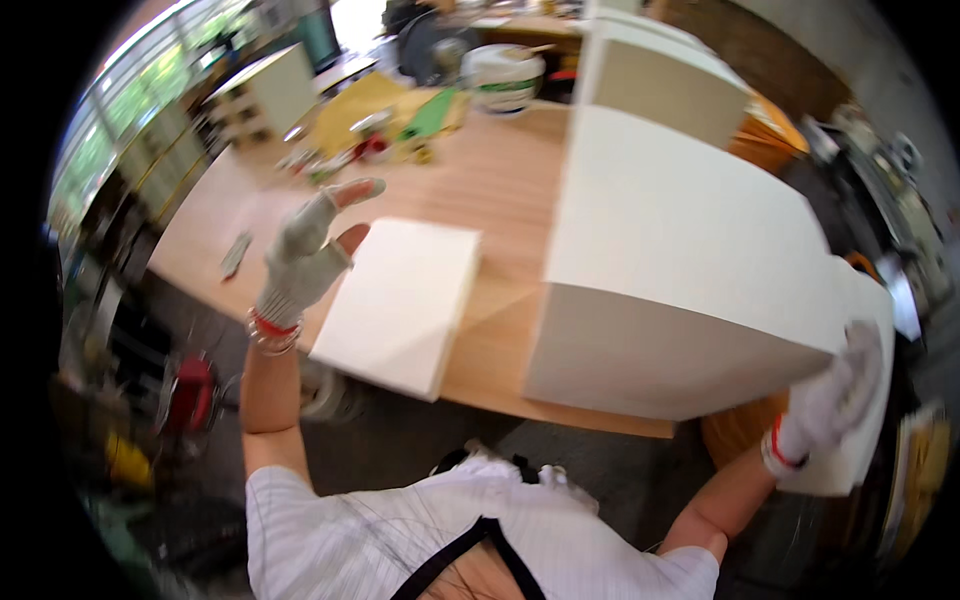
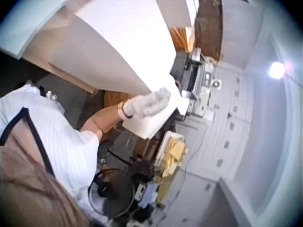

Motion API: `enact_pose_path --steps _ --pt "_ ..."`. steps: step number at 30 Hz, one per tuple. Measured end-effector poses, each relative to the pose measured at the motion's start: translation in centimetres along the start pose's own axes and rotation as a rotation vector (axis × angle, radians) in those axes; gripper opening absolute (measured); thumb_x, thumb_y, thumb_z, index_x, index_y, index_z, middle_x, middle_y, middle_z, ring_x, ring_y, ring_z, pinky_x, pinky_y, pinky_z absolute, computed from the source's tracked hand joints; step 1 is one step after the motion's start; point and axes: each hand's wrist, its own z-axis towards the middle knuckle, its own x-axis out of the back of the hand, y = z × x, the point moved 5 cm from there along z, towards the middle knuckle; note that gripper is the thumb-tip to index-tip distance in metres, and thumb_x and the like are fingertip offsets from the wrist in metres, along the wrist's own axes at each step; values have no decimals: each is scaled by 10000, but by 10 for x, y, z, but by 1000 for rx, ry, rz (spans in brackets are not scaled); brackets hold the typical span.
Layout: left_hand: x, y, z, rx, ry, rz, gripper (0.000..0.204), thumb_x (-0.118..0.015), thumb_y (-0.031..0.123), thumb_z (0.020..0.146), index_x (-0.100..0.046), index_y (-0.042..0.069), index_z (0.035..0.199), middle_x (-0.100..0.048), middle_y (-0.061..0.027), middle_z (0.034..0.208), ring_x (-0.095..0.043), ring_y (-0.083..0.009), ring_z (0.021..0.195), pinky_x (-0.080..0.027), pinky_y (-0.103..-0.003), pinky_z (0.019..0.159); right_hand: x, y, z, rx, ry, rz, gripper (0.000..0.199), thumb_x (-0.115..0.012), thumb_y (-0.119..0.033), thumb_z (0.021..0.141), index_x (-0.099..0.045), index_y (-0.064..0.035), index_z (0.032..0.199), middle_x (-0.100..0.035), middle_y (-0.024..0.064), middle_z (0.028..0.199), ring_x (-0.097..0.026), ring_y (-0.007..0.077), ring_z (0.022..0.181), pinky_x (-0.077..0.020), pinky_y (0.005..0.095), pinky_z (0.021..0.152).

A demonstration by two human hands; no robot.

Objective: The person lifts large white cardboard sheets one by one from a stack and places them onto another stack on a wooden table.

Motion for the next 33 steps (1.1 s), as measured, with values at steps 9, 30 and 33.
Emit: enact_pose_path --steps 9,30,33 --pt "-133 226 140 -689 -469 -67 338 -724 102 799 -658 61 1128 -695 -99 1113 -675 -281 997 -547 -363 839 34 53 5 118 -416 -886 198 -591 -214 934 -652 -137 1106 -618 62 963 -627 230 720 -517 356 582" --pt "-263 260 170 -400 -634 -279 84 -638 10 799 -559 38 807 -644 -73 934 -615 -231 821 -512 -335 733 -16 27 71 73 -44 -127 135 -591 -102 930 -617 -8 837 -394 80 583 -445 233 550 -365 358 529" --pt "-251 263 173 -340 -711 -333 131 -664 2 806 -539 33 827 -657 -72 988 -610 -220 832 -510 -313 739 -12 33 65 -11 16 -58 100 -575 -79 926 -629 -20 866 -424 65 580 -442 224 527 -356 353 515"
